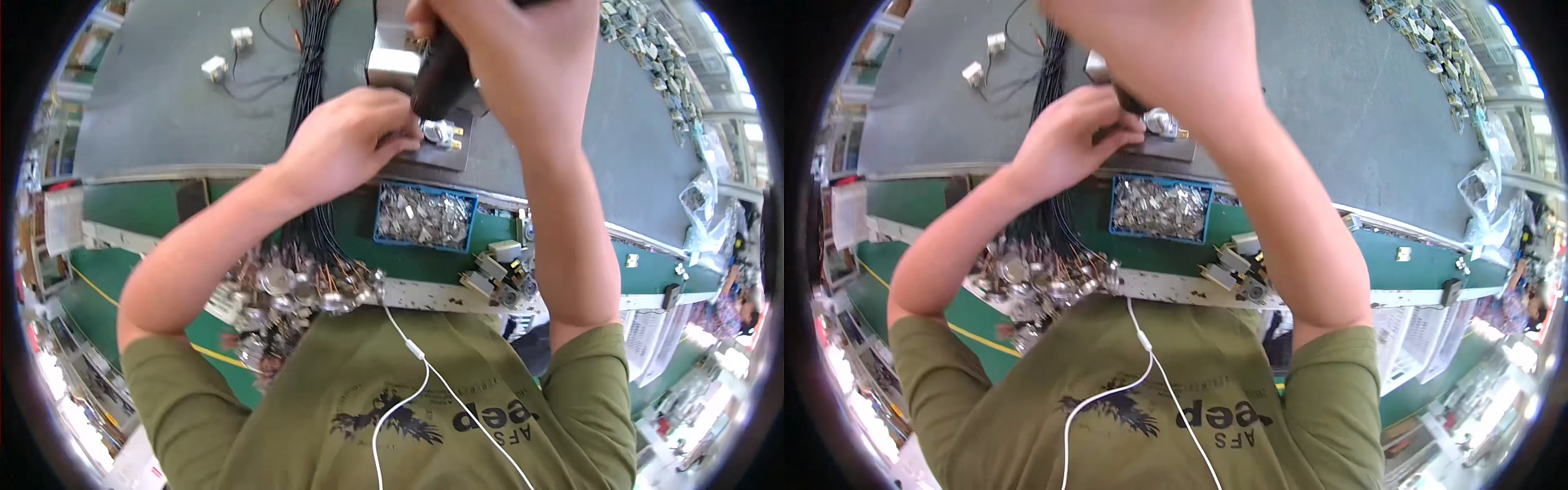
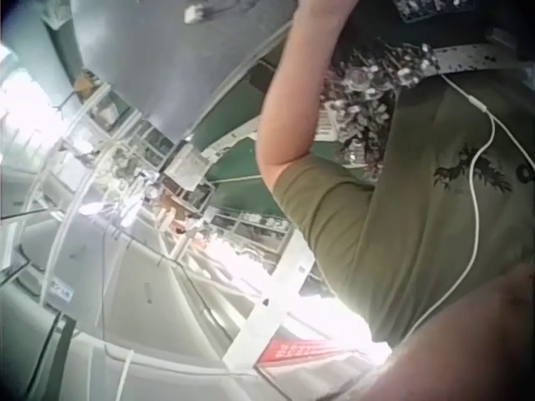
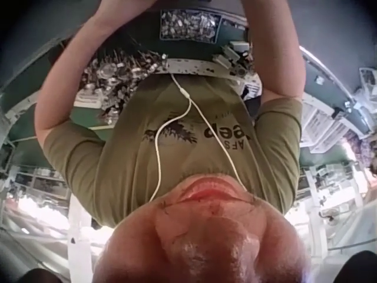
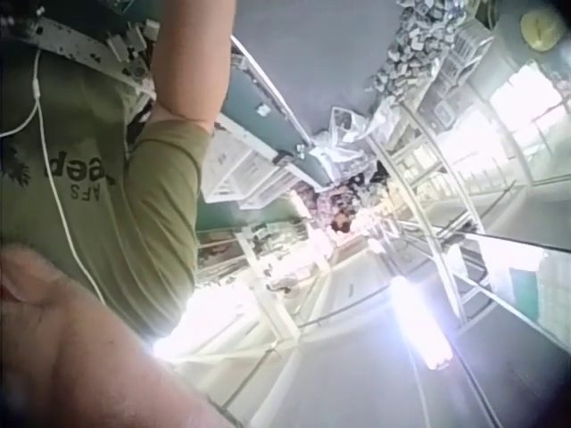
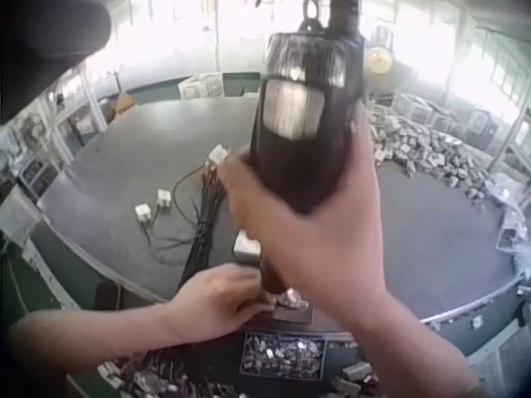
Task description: Assembling electrical wiring harnesses by connecting wires to components and securing them using a powered screwdriver at a factory station.
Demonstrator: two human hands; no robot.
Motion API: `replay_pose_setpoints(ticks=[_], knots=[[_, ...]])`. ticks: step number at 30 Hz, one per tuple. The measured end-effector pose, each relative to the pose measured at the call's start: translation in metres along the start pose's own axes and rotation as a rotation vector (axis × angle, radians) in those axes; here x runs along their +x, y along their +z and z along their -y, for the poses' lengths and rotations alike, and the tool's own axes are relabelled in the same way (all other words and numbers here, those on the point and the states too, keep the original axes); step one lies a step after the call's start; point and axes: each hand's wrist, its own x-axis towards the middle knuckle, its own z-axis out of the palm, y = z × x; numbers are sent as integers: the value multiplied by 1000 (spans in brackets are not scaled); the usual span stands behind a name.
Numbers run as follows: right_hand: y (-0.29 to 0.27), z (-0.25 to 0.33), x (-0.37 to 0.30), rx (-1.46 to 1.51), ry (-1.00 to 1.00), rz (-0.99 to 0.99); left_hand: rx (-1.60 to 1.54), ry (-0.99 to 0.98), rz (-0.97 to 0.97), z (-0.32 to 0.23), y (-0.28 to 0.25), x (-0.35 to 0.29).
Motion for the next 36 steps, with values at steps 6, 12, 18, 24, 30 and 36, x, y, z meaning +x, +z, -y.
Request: replay_pose_setpoints(ticks=[6, 12, 18, 24, 30, 36], knots=[[4, 5, -21, -138, -42, -60, 165, -248, 311, -12, -13, 21], [-5, -7, -16, -192, -195, 85, 121, -315, 398, -17, -22, 27], [-6, -15, -18, -125, -198, 26, 86, -315, 406, -17, -18, 28], [1, -10, -20, -156, -173, 62, 66, -236, 337, -9, -14, 21], [12, -6, -22, -117, -86, -95, 196, -243, 501, -25, -30, 26], [11, -5, -24, -22, -60, -104, 136, -363, 532, -32, -35, 28]])
